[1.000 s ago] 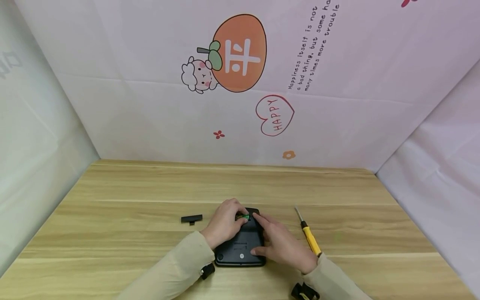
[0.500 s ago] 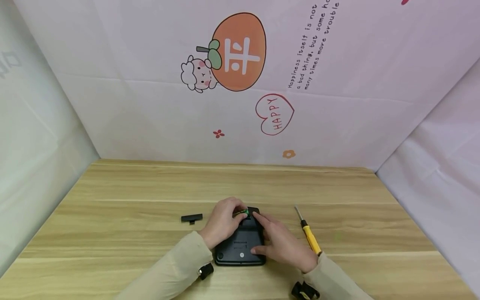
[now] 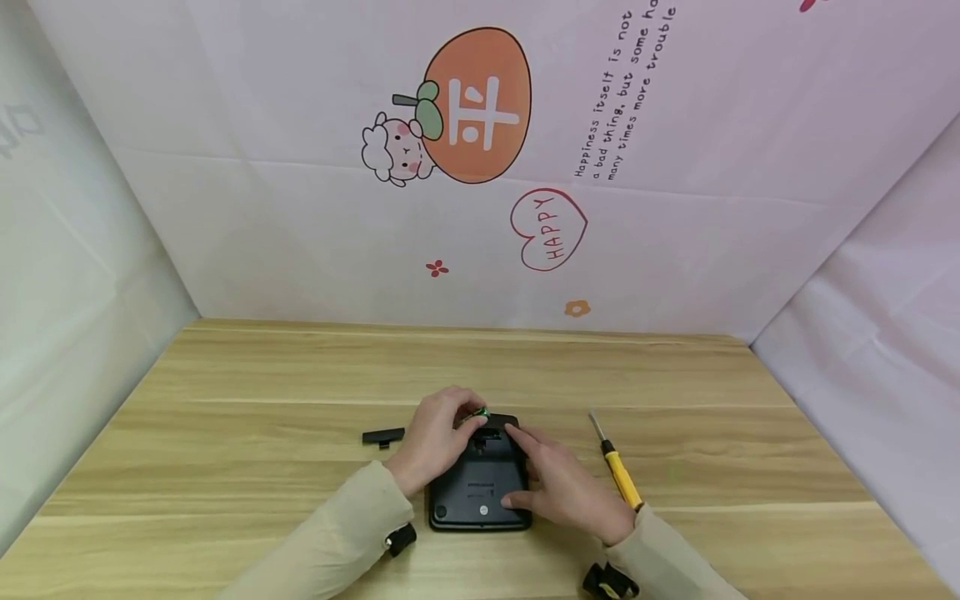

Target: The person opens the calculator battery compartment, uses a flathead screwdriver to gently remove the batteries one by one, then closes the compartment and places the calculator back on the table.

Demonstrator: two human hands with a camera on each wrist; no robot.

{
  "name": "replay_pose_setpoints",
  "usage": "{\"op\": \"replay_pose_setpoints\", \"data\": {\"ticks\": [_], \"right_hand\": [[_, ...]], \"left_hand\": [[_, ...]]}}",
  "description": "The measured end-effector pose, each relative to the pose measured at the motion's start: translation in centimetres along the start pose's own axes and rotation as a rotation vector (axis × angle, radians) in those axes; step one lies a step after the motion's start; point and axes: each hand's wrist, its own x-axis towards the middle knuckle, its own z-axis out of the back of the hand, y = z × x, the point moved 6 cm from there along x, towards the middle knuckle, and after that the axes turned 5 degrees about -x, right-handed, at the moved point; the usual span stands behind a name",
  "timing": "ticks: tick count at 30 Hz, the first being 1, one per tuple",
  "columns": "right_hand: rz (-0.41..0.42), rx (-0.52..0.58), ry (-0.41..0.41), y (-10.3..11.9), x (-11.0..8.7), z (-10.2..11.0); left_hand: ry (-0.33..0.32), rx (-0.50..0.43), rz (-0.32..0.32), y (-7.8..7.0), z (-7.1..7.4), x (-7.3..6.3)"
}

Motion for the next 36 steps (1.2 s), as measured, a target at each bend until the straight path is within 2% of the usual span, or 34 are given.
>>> {"op": "replay_pose_setpoints", "data": {"ticks": [7, 13, 21, 26, 36], "right_hand": [[-0.006, -0.004, -0.007, 0.1, 0.0, 0.0], [-0.014, -0.005, -0.002, 0.0, 0.1, -0.1], [-0.023, 0.002, -0.005, -0.1, 0.0, -0.1], [-0.024, 0.006, -0.003, -0.1, 0.0, -0.1], [-0.022, 0.006, 0.002, -0.1, 0.0, -0.2]], "left_hand": [[-0.003, 0.068, 0.025, 0.2, 1.8, -0.4], [0.016, 0.132, 0.059, 0.7, 2.8, -1.0], [0.087, 0.209, 0.084, 1.5, 3.7, -2.1], [0.137, 0.248, 0.07, 2.0, 4.1, -2.8], [0.193, 0.301, 0.094, 3.1, 4.4, -3.9]]}}
